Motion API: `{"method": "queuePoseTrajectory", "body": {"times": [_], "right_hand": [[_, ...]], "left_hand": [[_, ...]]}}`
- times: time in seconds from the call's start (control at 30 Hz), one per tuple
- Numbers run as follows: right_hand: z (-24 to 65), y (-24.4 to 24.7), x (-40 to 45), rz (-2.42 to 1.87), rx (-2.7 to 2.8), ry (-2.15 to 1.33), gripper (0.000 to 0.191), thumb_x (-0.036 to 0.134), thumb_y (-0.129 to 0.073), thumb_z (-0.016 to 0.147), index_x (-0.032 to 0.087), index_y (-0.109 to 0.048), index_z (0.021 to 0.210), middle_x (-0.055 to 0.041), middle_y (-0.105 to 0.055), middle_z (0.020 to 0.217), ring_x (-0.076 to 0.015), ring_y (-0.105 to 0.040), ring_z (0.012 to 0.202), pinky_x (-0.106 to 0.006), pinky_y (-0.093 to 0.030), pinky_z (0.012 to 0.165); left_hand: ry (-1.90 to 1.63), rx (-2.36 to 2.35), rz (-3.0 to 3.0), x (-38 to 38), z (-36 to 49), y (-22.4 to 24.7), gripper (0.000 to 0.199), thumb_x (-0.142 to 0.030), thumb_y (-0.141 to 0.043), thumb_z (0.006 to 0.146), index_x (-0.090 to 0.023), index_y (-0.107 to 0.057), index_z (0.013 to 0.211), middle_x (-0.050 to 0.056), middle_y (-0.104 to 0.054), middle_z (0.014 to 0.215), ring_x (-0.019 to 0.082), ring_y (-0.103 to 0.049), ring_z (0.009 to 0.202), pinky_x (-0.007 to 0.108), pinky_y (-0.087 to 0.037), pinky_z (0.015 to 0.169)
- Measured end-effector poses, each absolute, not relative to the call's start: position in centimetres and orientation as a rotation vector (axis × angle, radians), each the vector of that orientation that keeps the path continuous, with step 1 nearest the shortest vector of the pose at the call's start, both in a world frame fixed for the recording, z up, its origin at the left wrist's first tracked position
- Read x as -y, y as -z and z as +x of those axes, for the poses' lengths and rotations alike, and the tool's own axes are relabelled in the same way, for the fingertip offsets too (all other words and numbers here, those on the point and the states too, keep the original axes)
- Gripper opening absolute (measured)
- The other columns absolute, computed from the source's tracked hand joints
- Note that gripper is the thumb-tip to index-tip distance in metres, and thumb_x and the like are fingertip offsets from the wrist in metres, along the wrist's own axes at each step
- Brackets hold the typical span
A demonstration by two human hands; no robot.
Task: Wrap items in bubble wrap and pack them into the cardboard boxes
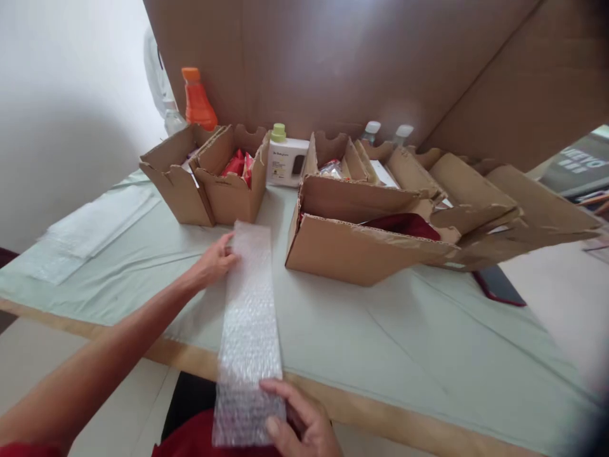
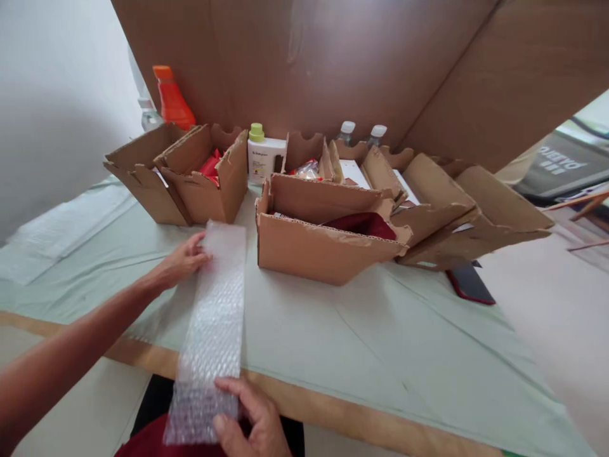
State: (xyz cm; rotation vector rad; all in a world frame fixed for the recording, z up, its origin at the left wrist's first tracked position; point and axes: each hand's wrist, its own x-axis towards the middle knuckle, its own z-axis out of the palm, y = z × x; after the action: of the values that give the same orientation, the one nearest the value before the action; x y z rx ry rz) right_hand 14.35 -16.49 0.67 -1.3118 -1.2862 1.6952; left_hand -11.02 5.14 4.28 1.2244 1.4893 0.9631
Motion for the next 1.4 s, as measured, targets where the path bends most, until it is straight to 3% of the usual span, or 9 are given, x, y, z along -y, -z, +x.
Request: {"method": "queuePoseTrajectory", "body": {"times": [0.2, 0.37, 0.5, 0.63, 0.77, 0.97, 1.1, 1.27, 1.4], "right_hand": [[14.4, -2.4, 15.0, -1.013, 0.924, -2.133, 0.057, 0.055, -0.073, 0.089, 0.027, -0.062, 0.137, -0.0094, -0.072, 0.120, -0.0265, -0.067, 0.113, -0.041, -0.049, 0.102], [13.7, -3.2, 12.4, -0.874, 0.735, -2.139, 0.052, 0.054, -0.077, 0.084, 0.025, -0.069, 0.126, -0.0058, -0.073, 0.101, -0.0188, -0.068, 0.086, -0.033, -0.054, 0.088], [12.6, -3.5, 9.5, -0.769, 0.721, -2.045, 0.051, 0.050, -0.069, 0.092, 0.027, -0.062, 0.137, -0.0087, -0.072, 0.117, -0.0185, -0.069, 0.089, -0.030, -0.057, 0.076], [13.4, -4.1, 8.2, -0.894, 1.002, -1.752, 0.054, 0.043, -0.058, 0.101, 0.035, -0.042, 0.152, -0.0090, -0.071, 0.124, -0.0198, -0.071, 0.094, -0.030, -0.058, 0.069], [14.7, -4.3, 7.9, -1.135, 1.697, -1.084, 0.033, 0.023, -0.059, 0.101, 0.031, -0.061, 0.132, -0.0050, -0.072, 0.116, -0.0189, -0.069, 0.097, -0.034, -0.058, 0.083], [12.8, -2.9, 5.1, -0.949, 2.471, -0.389, 0.034, 0.015, -0.058, 0.096, 0.014, -0.062, 0.129, -0.0172, -0.061, 0.141, -0.0348, -0.056, 0.128, -0.052, -0.052, 0.098], [11.8, -1.6, 3.9, -0.949, 2.570, -0.288, 0.026, 0.016, -0.056, 0.099, 0.015, -0.066, 0.122, -0.0165, -0.065, 0.138, -0.0338, -0.058, 0.127, -0.050, -0.051, 0.097], [12.0, -2.1, 4.3, -0.934, 2.464, -0.355, 0.024, 0.015, -0.049, 0.103, 0.015, -0.068, 0.118, -0.0134, -0.071, 0.126, -0.0284, -0.065, 0.114, -0.046, -0.049, 0.093], [12.3, -3.2, 4.2, -0.974, 2.393, -0.664, 0.024, 0.017, -0.049, 0.105, 0.018, -0.068, 0.118, -0.0058, -0.077, 0.111, -0.0222, -0.069, 0.096, -0.039, -0.051, 0.086]], "left_hand": [[-0.808, -1.648, 1.807, 0.6, -15.5, -3.9, 0.075, -0.026, -0.061, 0.083, -0.021, -0.039, 0.154, 0.013, -0.065, 0.132, 0.026, -0.065, 0.107, 0.042, -0.055, 0.091], [-0.454, -1.133, 1.996, 10.6, -15.9, -6.3, 0.077, -0.024, -0.060, 0.087, -0.031, -0.033, 0.159, 0.011, -0.040, 0.163, 0.032, -0.038, 0.150, 0.050, -0.043, 0.116], [-0.674, -1.371, 1.877, 9.8, -12.8, -5.8, 0.052, -0.025, -0.058, 0.093, -0.025, -0.052, 0.144, 0.009, -0.070, 0.123, 0.023, -0.067, 0.111, 0.036, -0.056, 0.093], [-0.705, -1.639, 1.746, 5.7, -11.1, -3.7, 0.046, -0.025, -0.055, 0.091, -0.018, -0.057, 0.136, -0.001, -0.068, 0.080, 0.014, -0.061, 0.066, 0.027, -0.050, 0.064], [-0.562, -1.704, 1.722, 4.2, -10.7, -3.0, 0.063, -0.022, -0.056, 0.086, -0.016, -0.045, 0.147, -0.003, -0.069, 0.079, 0.016, -0.062, 0.067, 0.030, -0.047, 0.067], [-0.548, -1.760, 1.776, 4.7, -10.3, -3.1, 0.064, -0.016, -0.053, 0.085, -0.015, -0.042, 0.148, -0.004, -0.068, 0.076, 0.016, -0.062, 0.064, 0.030, -0.046, 0.065], [-0.632, -1.779, 1.858, 5.1, -10.8, -2.4, 0.059, -0.019, -0.057, 0.088, -0.016, -0.046, 0.145, -0.001, -0.068, 0.083, 0.017, -0.063, 0.067, 0.030, -0.049, 0.064], [-0.895, -1.526, 2.203, 7.4, -11.5, -2.7, 0.050, -0.031, -0.067, 0.092, -0.018, -0.053, 0.139, 0.017, -0.056, 0.139, 0.029, -0.058, 0.124, 0.043, -0.053, 0.097], [-0.881, -1.366, 2.247, 9.0, -11.4, -2.7, 0.038, -0.020, -0.061, 0.096, -0.020, -0.057, 0.133, 0.009, -0.069, 0.112, 0.023, -0.063, 0.105, 0.041, -0.052, 0.095]]}}
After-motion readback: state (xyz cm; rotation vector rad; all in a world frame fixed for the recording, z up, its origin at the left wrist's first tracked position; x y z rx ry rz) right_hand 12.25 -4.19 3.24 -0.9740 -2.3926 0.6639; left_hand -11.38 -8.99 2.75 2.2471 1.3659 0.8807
